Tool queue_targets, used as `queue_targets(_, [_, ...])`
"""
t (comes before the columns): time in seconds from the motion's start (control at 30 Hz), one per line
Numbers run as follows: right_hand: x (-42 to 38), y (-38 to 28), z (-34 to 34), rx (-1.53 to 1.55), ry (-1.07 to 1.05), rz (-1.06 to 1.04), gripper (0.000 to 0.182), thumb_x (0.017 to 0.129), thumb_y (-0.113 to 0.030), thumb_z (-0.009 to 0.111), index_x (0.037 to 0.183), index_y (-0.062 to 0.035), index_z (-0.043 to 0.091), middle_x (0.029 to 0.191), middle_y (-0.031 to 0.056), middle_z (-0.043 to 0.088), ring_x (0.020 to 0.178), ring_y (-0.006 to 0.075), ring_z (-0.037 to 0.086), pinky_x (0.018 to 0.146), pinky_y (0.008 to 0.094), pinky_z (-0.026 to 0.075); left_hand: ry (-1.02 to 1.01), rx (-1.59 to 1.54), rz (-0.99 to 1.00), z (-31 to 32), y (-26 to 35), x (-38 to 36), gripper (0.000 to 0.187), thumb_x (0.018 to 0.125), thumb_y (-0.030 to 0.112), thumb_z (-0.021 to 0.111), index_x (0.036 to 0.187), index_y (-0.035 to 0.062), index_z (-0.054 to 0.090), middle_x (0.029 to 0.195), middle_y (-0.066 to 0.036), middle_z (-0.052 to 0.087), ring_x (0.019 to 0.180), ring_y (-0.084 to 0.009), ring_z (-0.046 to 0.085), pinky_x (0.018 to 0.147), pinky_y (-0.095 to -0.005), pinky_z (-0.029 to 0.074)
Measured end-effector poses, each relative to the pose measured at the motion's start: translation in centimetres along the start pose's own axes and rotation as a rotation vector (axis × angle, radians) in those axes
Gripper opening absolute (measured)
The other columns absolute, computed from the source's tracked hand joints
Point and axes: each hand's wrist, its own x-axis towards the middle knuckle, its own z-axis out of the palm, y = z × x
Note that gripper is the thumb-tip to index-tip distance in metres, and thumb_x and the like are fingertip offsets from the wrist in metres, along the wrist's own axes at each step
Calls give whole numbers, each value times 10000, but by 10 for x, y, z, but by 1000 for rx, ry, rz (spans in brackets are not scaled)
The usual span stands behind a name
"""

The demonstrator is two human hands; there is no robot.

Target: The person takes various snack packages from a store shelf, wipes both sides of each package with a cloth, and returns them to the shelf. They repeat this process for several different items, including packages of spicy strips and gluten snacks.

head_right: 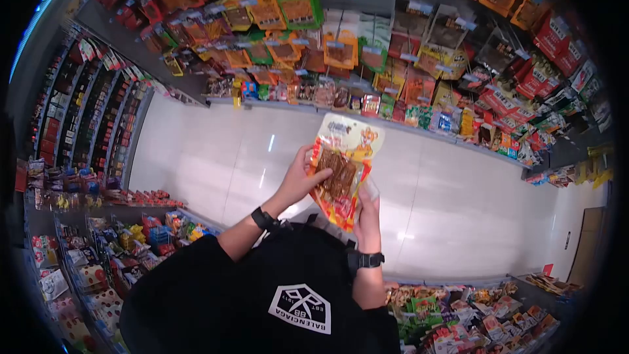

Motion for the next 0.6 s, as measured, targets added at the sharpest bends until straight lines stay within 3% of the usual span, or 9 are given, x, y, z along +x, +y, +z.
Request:
queue_targets(0.07, [4, -1, 2, -50, 33, -94, 479, 1071, -247, 555, 1469, 5, 467, 1391, 140, 618, 1257, 247, 628, 1067, 400, 518, 123, 182, 101, 15, -19, 12, 819, 948, 160, 760, 1578, 27, 255, 1442, -199, 500, 1189, -255, 642, 1017, -364, 527])
queue_targets(0.13, [23, -10, 8, -85, 54, -146, 483, 1072, -271, 551, 1463, 2, 473, 1394, 134, 612, 1260, 243, 621, 1056, 397, 520, 31, 257, 257, 32, -11, 38, 675, 1041, 269, 614, 1591, 33, 302, 1512, -219, 424, 1464, -313, 382, 1206, -410, 324])
queue_targets(0.17, [28, -15, 10, -113, 66, -166, 478, 1073, -278, 552, 1450, 9, 490, 1390, 129, 612, 1250, 231, 623, 1048, 392, 521, 51, 302, 265, 46, -19, 51, 606, 1084, 327, 528, 1592, 55, 339, 1507, -230, 444, 1449, -333, 404, 1197, -401, 336])
queue_targets(0.23, [39, -29, 14, -382, 2, -281, 561, 1068, -324, 578, 1501, 17, 474, 1450, 112, 574, 1219, 207, 626, 1051, 358, 500, -83, -377, 57, 79, 0, 66, 600, 1110, 427, 455, 1596, 90, 357, 1548, -164, 431, 1448, -269, 409, 1193, -364, 338])
queue_targets(0.3, [40, -52, 30, -773, -122, -386, 615, 1057, -345, 594, 1549, -10, 437, 1585, 147, 459, 1381, 286, 526, 1153, 397, 404, -188, -974, -447, 95, 25, 73, 608, 1114, 477, 427, 1598, 115, 364, 1552, -95, 442, 1452, -205, 406, 1194, -325, 338])
queue_targets(0.33, [49, -58, 31, -1079, -220, -652, 602, 1050, -351, 596, 1554, -54, 455, 1678, 182, 313, 1534, 359, 328, 1232, 450, 269, -761, -1256, 178, 103, -84, 111, 631, 1107, 509, 419, 1613, 141, 335, 1573, -60, 439, 1434, -174, 441, 1186, -343, 376])
queue_targets(0.37, [49, -69, 33, -1220, -281, -692, 575, 1043, -337, 600, 1529, -52, 490, 1690, 226, 255, 1587, 404, 168, 1259, 487, 180, -756, -1262, 197, 104, -78, 119, 631, 1107, 509, 419, 1613, 141, 335, 1573, -60, 439, 1434, -174, 441, 1186, -343, 376])
queue_targets(0.57, [84, -120, 21, -1605, -325, -813, 570, 1035, -280, 589, 1547, -65, 459, 1677, 228, 283, 1564, 431, 219, 1262, 504, 184, -458, -1087, -365, 106, 53, 98, 621, 1112, 507, 384, 1629, 177, 288, 1600, -36, 426, 1399, -183, 496, 1168, -408, 430])
queue_targets(0.6, [96, -123, 20, -1483, -179, -778, 572, 1020, -268, 604, 1544, -83, 468, 1670, 228, 298, 1560, 434, 224, 1256, 514, 194, -1028, -1606, -53, 118, 5, 122, 576, 1120, 435, 396, 1619, 165, 300, 1593, -40, 435, 1412, -212, 482, 1185, -416, 410])
